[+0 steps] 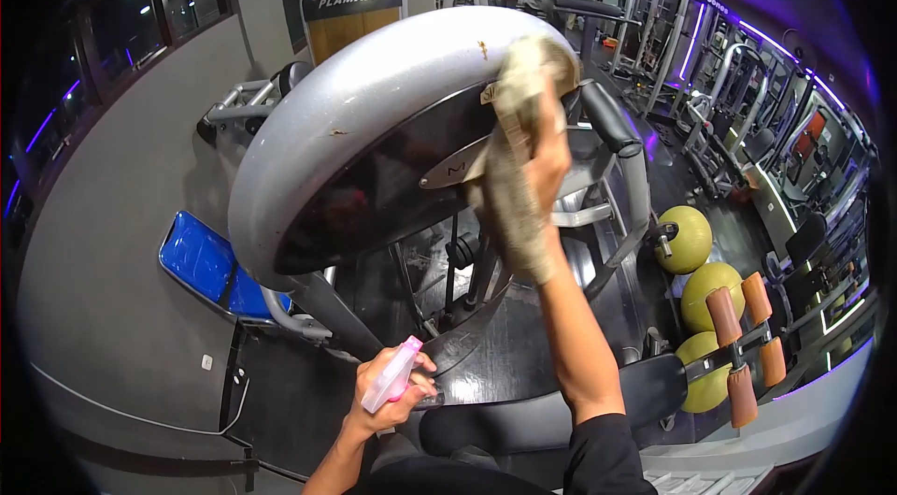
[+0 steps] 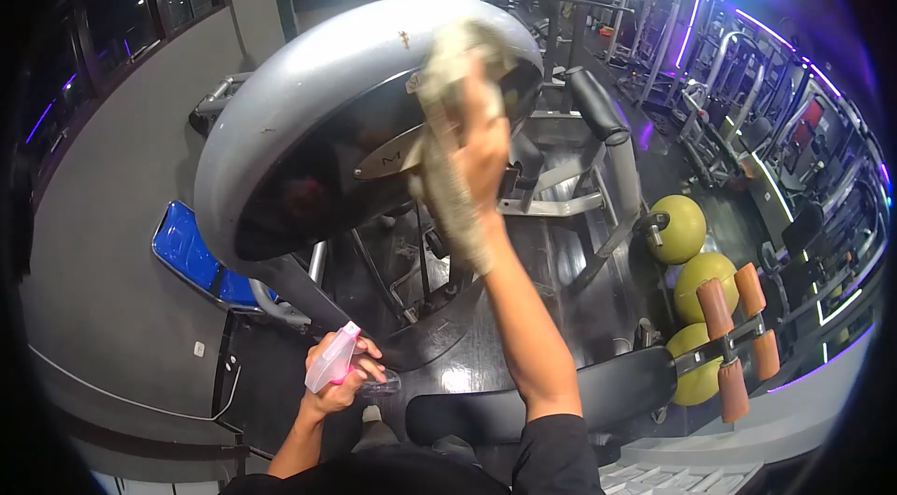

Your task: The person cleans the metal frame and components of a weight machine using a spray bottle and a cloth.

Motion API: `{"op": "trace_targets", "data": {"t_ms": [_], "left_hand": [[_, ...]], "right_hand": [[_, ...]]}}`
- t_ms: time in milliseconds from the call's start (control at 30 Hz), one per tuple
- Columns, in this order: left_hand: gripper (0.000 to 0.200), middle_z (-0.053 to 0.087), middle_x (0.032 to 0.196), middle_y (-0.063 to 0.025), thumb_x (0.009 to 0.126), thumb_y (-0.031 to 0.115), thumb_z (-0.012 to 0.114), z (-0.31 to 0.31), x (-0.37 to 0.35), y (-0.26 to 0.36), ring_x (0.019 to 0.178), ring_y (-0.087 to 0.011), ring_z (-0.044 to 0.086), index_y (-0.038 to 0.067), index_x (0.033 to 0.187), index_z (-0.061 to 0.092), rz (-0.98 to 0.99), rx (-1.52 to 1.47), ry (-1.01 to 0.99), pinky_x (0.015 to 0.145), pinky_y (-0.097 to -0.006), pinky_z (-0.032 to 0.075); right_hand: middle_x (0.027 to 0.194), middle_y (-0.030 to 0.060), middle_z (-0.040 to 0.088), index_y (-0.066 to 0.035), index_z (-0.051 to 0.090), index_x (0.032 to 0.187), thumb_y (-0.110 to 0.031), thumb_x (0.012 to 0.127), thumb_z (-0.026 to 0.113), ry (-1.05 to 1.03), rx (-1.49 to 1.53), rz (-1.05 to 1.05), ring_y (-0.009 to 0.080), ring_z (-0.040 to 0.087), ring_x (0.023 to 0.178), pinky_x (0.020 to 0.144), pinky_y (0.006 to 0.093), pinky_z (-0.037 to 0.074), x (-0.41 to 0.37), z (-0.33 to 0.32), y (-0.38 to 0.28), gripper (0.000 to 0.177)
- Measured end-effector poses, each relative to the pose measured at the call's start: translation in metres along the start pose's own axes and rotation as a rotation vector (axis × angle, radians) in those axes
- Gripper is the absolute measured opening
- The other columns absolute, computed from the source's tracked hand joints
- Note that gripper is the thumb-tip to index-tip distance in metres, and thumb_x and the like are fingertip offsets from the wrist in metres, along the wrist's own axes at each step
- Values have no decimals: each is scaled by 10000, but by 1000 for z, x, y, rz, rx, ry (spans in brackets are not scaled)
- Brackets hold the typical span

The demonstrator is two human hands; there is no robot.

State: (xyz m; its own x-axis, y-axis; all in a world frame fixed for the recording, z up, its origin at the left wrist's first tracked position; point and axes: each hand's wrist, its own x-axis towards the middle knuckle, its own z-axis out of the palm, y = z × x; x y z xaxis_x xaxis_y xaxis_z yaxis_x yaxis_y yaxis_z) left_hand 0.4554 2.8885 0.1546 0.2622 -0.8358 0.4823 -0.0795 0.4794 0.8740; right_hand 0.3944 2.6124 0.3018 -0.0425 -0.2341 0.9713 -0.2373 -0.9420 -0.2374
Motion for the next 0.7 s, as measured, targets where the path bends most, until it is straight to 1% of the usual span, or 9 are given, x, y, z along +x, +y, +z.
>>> {"op": "trace_targets", "data": {"t_ms": [67, 100, 167, 200, 233, 367, 467, 567, 700], "left_hand": [[410, 659, 958, -204, 827, 2, 695, 9, -3, -1, 715, -213, 713, -106, 1161, 484, 2, 12, 13, 678, -303, 585], [418, 658, 957, -205, 825, 7, 703, 11, -5, -2, 719, -213, 713, -105, 1163, 484, -17, -3, 21, 679, -304, 585], [426, 657, 957, -209, 826, 19, 713, 14, -7, -3, 723, -211, 714, -102, 1165, 485, -22, -17, 33, 676, -306, 586], [426, 657, 957, -209, 826, 19, 713, 15, -11, -3, 723, -211, 714, -102, 1165, 485, -25, -13, 42, 676, -306, 586], [410, 657, 952, -209, 835, 30, 707, 15, -14, -2, 722, -214, 714, -99, 1156, 487, -12, 32, 48, 675, -310, 587], [364, 659, 933, -210, 860, 64, 689, 17, -23, -1, 718, -224, 715, -88, 1125, 491, -35, 26, 127, 673, -323, 590], [349, 660, 929, -211, 869, 74, 681, 24, -20, -4, 716, -228, 715, -83, 1116, 490, -40, -34, 152, 676, -329, 591], [372, 660, 943, -209, 862, 61, 686, 28, -13, -4, 719, -223, 714, -84, 1139, 485, -19, -1, 93, 685, -322, 591], [407, 660, 953, -206, 844, 41, 701, 25, -17, 0, 725, -221, 714, -89, 1159, 477, 27, 29, 77, 688, -311, 586]], "right_hand": [[992, 170, 610, -144, 595, 1290, -122, 800, 605, -49, 13, -234, 320, 595, 816, 714, 403, 471, -24, 5, -6, 491], [1085, 233, 585, -7, 593, 1196, -118, 763, 677, -169, -12, -402, 389, 551, 860, 755, 428, 452, -17, -4, -9, 455], [976, 224, 582, 4, 613, 1003, -86, 737, 612, -38, -179, -418, 386, 546, 848, 700, 427, 438, 1, 0, 26, 281], [959, 249, 585, 27, 600, 1006, -37, 753, 573, -119, -238, -172, 418, 550, 840, 723, 453, 449, 7, -5, 40, 263], [894, 227, 571, -10, 617, 1026, 10, 758, 522, 70, -130, -8, 393, 554, 757, 676, 453, 437, 22, 1, 44, 284], [1289, 284, 545, 39, 466, 1352, -203, 964, 558, 102, 268, 435, 376, 564, 1178, 984, 384, 437, 27, 9, 68, 466], [1248, 219, 590, 1, 492, 1339, -78, 909, 545, 165, 149, 110, 335, 602, 1095, 934, 392, 461, 8, 11, 15, 440], [1189, 239, 599, -19, 521, 1304, -50, 854, 550, -92, 169, -249, 416, 608, 1021, 893, 435, 485, -30, 10, -3, 451], [1168, 259, 600, -52, 534, 1312, -70, 875, 574, -62, 48, -110, 419, 604, 1016, 851, 429, 494, -12, 2, 39, 439]]}}
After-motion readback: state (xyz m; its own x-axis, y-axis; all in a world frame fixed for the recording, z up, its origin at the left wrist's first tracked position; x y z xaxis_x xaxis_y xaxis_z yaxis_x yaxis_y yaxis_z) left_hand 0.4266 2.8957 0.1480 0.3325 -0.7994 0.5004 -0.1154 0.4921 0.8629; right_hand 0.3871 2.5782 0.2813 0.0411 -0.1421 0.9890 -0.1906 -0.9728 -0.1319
